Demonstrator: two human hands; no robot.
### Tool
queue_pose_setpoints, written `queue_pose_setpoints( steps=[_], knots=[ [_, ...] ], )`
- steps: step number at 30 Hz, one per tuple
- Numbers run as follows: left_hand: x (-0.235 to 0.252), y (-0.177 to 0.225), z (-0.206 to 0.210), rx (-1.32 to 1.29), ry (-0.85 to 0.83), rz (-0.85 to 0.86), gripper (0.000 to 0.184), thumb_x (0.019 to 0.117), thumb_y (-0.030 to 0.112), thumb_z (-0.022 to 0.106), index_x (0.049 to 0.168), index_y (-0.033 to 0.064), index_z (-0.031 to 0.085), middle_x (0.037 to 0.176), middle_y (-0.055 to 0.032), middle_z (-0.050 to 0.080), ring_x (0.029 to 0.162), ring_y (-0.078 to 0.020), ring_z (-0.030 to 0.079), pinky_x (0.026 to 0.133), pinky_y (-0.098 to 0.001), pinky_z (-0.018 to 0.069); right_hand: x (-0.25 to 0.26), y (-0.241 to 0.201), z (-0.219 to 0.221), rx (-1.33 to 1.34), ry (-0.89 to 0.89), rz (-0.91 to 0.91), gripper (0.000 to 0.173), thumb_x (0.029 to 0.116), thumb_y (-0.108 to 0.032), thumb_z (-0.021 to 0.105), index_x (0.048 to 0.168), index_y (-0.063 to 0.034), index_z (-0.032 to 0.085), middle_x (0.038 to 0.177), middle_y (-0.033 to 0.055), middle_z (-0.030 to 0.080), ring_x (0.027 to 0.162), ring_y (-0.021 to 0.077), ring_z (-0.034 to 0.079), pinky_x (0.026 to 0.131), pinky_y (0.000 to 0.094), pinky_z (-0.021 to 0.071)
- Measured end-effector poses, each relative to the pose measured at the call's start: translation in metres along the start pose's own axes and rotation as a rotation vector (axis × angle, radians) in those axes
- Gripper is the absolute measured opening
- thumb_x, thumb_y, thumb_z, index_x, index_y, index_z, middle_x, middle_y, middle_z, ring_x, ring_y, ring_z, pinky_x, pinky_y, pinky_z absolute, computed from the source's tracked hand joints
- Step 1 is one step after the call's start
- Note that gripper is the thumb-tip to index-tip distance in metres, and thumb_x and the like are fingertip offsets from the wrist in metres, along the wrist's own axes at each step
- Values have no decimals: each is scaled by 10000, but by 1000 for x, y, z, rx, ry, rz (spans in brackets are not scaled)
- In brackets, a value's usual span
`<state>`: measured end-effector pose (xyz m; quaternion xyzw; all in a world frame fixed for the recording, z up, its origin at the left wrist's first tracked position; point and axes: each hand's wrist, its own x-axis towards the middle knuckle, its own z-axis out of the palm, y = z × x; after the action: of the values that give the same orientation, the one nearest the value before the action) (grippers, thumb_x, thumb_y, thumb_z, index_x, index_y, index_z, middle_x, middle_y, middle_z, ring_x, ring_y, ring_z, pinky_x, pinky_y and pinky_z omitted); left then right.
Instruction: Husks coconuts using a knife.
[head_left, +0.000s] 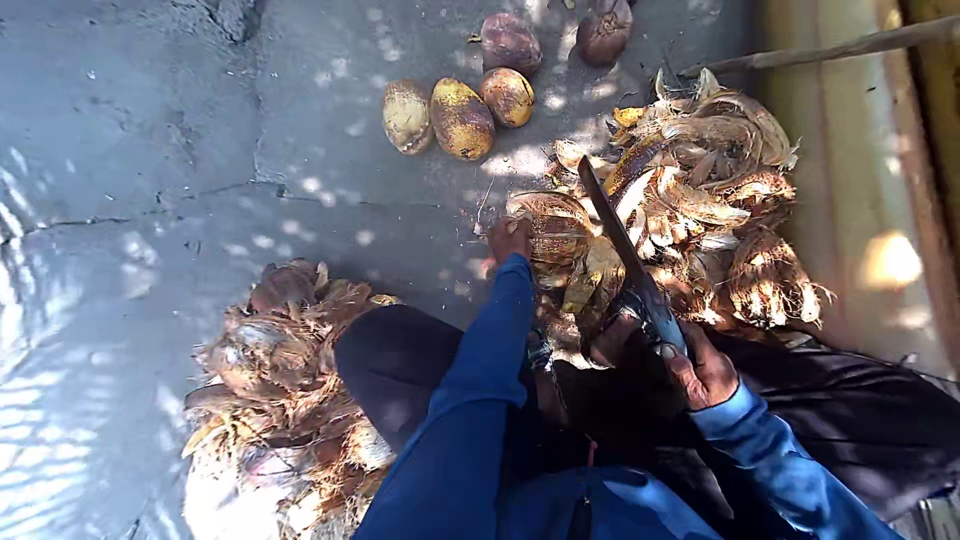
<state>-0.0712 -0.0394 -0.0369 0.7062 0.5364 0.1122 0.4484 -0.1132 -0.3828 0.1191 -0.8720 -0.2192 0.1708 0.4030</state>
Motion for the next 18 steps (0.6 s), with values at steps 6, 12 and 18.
queue_pose_setpoints(
  steps=[6, 12, 18],
  knots=[
    [2, 1, -2, -45, -24, 7, 397, 892, 348, 786, 1148, 52, 714, 1231, -229, 642, 1204, -381, 576, 1028, -578, 456, 20, -8, -9, 36, 221, -419, 710, 1061, -635, 290, 1095, 17, 568, 646, 82, 570, 521, 135, 576, 483, 334, 516],
    [-4, -16, 1, -64, -29, 183, 401, 874, 306, 763, 1164, 36, 699, 1253, -222, 616, 1226, -356, 551, 1066, -529, 424, 42, 70, 32, -384, -474, 626, 594, 1086, -381, 487, 1479, 62, 449, 1299, 337, 629, 1221, 494, 620, 1072, 635, 440],
    [10, -37, 3, -263, -72, 183, 346, 858, 153, 729, 1141, -35, 667, 1254, -245, 599, 1202, -328, 548, 1056, -477, 432, -16, 21, 12, -243, -428, 579, 507, 1078, -312, 499, 1347, 115, 540, 1154, 340, 675, 1103, 502, 665, 994, 641, 481]
  ],
)
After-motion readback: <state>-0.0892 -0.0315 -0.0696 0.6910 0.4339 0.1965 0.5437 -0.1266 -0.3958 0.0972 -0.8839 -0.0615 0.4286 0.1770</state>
